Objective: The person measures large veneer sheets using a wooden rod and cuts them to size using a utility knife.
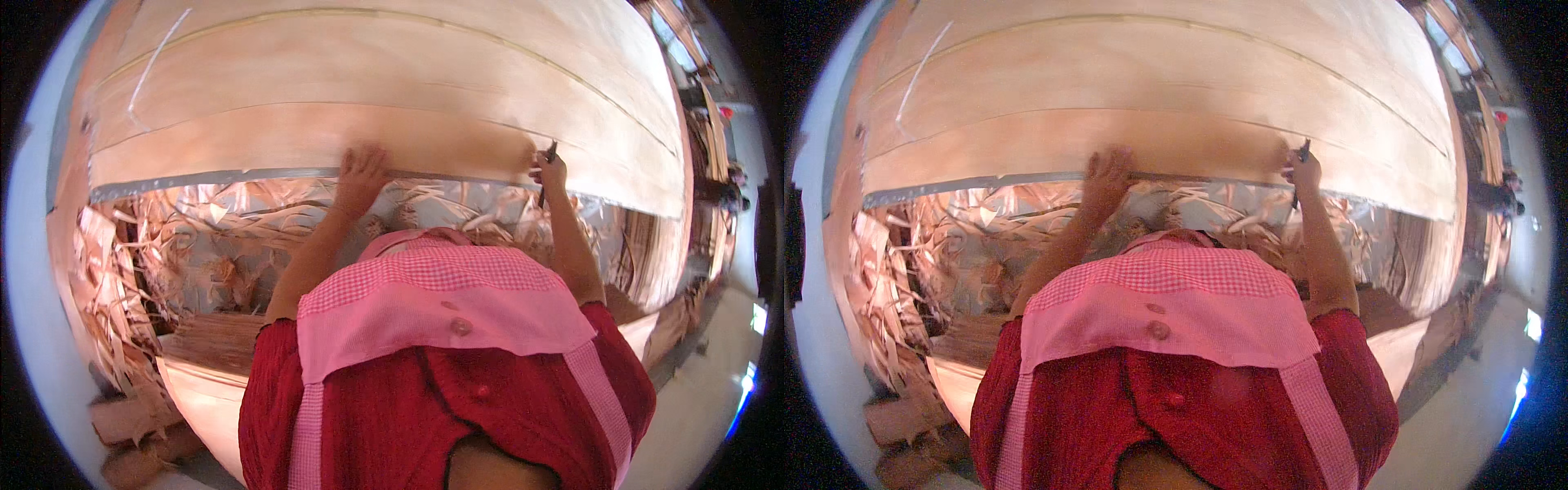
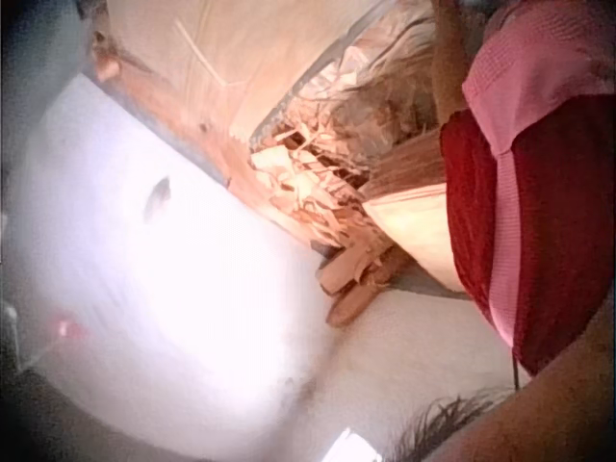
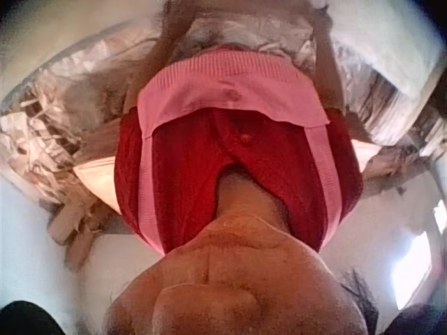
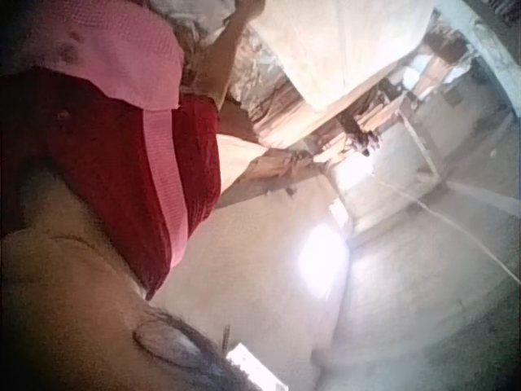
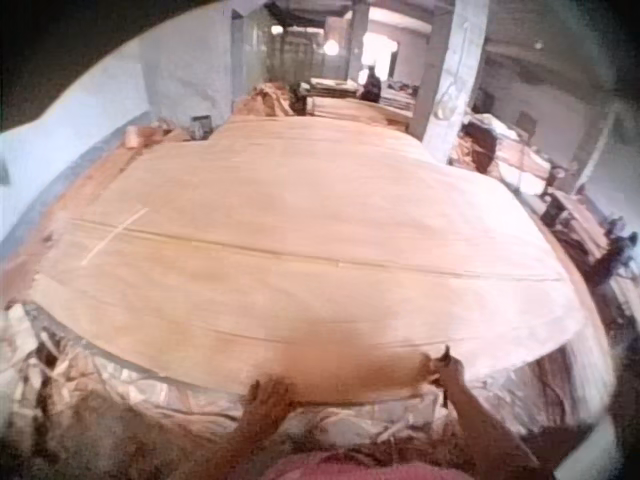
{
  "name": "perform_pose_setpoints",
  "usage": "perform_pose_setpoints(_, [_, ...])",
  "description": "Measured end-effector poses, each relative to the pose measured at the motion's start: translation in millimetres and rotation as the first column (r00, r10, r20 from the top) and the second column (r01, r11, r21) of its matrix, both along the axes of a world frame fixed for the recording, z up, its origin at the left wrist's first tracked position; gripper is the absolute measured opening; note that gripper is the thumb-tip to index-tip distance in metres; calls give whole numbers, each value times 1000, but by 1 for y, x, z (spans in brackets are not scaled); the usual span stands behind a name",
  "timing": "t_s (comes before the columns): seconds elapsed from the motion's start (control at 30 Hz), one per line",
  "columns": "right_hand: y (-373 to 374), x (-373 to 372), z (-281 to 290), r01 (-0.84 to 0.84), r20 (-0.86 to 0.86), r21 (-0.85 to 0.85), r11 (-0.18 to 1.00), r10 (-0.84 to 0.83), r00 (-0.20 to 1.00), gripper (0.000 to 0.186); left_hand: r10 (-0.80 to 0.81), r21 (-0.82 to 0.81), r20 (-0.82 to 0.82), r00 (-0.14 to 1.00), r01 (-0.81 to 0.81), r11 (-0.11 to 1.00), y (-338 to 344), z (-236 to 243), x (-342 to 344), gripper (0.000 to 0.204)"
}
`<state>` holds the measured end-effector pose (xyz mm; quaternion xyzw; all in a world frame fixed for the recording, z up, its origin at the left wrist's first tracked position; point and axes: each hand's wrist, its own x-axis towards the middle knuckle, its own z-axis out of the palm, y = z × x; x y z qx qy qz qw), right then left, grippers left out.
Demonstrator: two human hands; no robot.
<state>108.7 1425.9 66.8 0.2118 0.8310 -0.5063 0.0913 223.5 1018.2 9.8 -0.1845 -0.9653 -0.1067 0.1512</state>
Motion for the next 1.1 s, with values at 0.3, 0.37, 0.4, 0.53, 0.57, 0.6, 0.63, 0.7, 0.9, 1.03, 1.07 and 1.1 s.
perform_pose_setpoints(0.3, [-228,11,24,-375,84,-486,790,469,879,29,10,563,321,947,-199,802,-19,39,-6,36])
perform_pose_setpoints(0.37, [-224,8,-18,-400,28,-414,817,451,892,25,190,486,57,980,-193,852,-75,66,-11,33])
perform_pose_setpoints(0.4, [-224,10,-26,-373,-48,-433,821,392,919,23,203,433,-76,976,-151,889,-118,78,-16,33])
perform_pose_setpoints(0.53, [-268,8,35,-368,125,-216,904,400,908,21,622,201,-10,783,-608,768,-330,63,17,40])
perform_pose_setpoints(0.57, [-287,10,42,-371,126,-180,911,395,910,21,688,49,2,725,-688,724,-377,65,31,47])
perform_pose_setpoints(0.6, [-312,3,46,-432,70,-164,887,447,892,22,750,-102,3,662,-746,658,-419,63,44,54])
perform_pose_setpoints(0.63, [-351,-2,56,-482,35,-122,868,489,872,25,804,-254,-8,594,-779,573,-455,60,54,62])
perform_pose_setpoints(0.7, [-444,-1,60,-527,-54,-122,841,525,849,28,793,-323,25,609,-745,583,-511,65,63,68])
perform_pose_setpoints(0.9, [-773,-17,24,-772,-217,431,467,884,414,32,633,-151,70,771,-619,771,-579,28,67,65])
perform_pose_setpoints(1.03, [-897,-42,3,-696,-179,623,357,931,318,30,595,-18,71,801,-595,803,-582,37,71,63])
perform_pose_setpoints(1.07, [-909,-52,-6,-691,-130,658,300,949,288,29,589,2,80,804,-591,806,-584,39,71,62])
perform_pose_setpoints(1.1, [-916,-65,-11,-709,-102,633,311,941,322,28,584,22,95,806,-588,808,-585,40,72,61])
